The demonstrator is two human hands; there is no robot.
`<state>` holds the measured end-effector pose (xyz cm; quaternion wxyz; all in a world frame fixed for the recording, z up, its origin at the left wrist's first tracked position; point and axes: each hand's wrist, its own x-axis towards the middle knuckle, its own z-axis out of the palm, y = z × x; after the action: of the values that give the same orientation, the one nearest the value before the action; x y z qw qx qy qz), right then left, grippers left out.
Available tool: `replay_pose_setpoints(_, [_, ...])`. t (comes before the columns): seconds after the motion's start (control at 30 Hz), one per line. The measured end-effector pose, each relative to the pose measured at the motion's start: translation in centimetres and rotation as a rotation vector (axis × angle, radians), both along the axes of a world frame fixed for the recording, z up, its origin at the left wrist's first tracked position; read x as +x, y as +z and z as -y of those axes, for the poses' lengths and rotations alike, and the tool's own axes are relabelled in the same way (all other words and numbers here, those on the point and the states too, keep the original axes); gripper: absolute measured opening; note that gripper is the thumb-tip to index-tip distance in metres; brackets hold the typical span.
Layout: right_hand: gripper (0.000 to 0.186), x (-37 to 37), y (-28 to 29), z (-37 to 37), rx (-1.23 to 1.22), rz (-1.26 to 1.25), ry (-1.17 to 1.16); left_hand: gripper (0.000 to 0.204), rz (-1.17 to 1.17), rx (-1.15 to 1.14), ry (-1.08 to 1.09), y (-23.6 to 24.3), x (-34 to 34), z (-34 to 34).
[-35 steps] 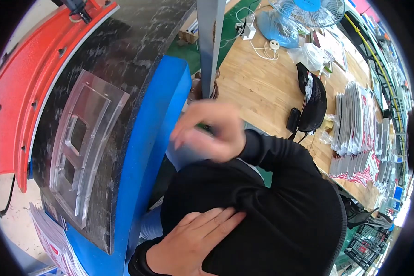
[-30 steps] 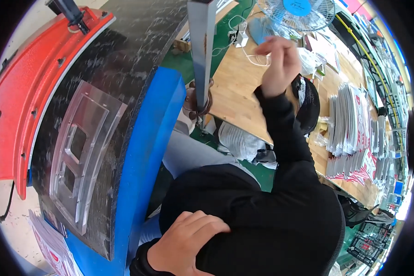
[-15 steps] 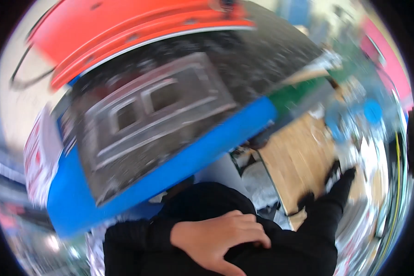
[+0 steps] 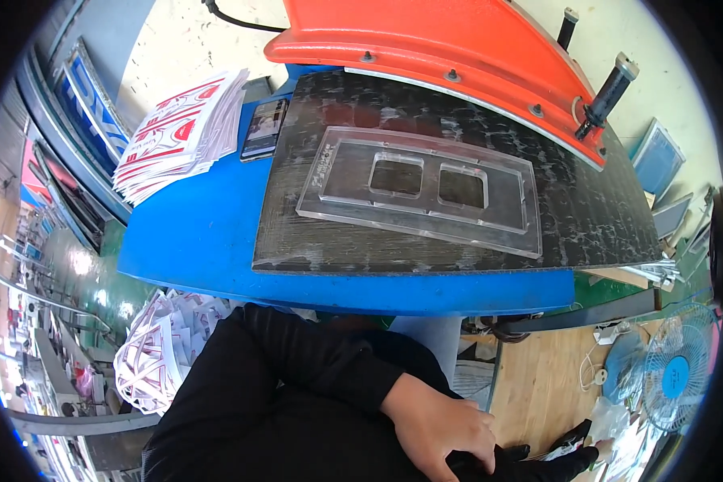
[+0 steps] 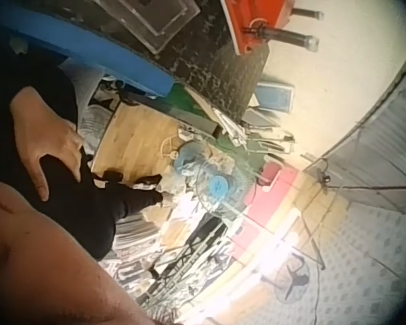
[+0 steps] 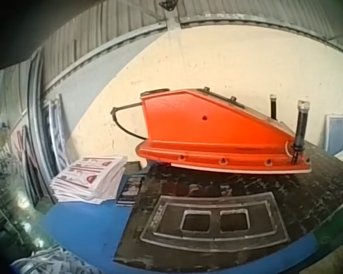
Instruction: Operating a manual die-cutting machine to cut printed labels using a plastic template.
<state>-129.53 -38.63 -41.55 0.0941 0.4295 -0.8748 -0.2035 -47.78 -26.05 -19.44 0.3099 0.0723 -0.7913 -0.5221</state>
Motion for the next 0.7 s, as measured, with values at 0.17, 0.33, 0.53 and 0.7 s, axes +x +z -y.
replay_pose_setpoints(0.17, [0.063,9.0,0.5,0.2,-1.177,0.493,0.134,0.063,0.144,0.015,-0.032,1.0,-1.3,1.1])
replay_pose_setpoints(0.33, [0.049,21.0,10.7,-0.3,-1.146,0.929,0.514,0.06,0.147,0.06,-0.052,1.3,-0.5,0.9])
replay_pose_setpoints(0.53, [0.037,37.7,20.7,-6.2,-0.887,1.24,0.727,0.059,0.091,-0.051,-0.005,2.7,1.0,1.2])
replay_pose_setpoints(0.7, [0.04,46.9,26.5,-8.4,-0.737,1.327,0.96,0.068,0.286,-0.016,-0.177,3.0,0.7,2.0])
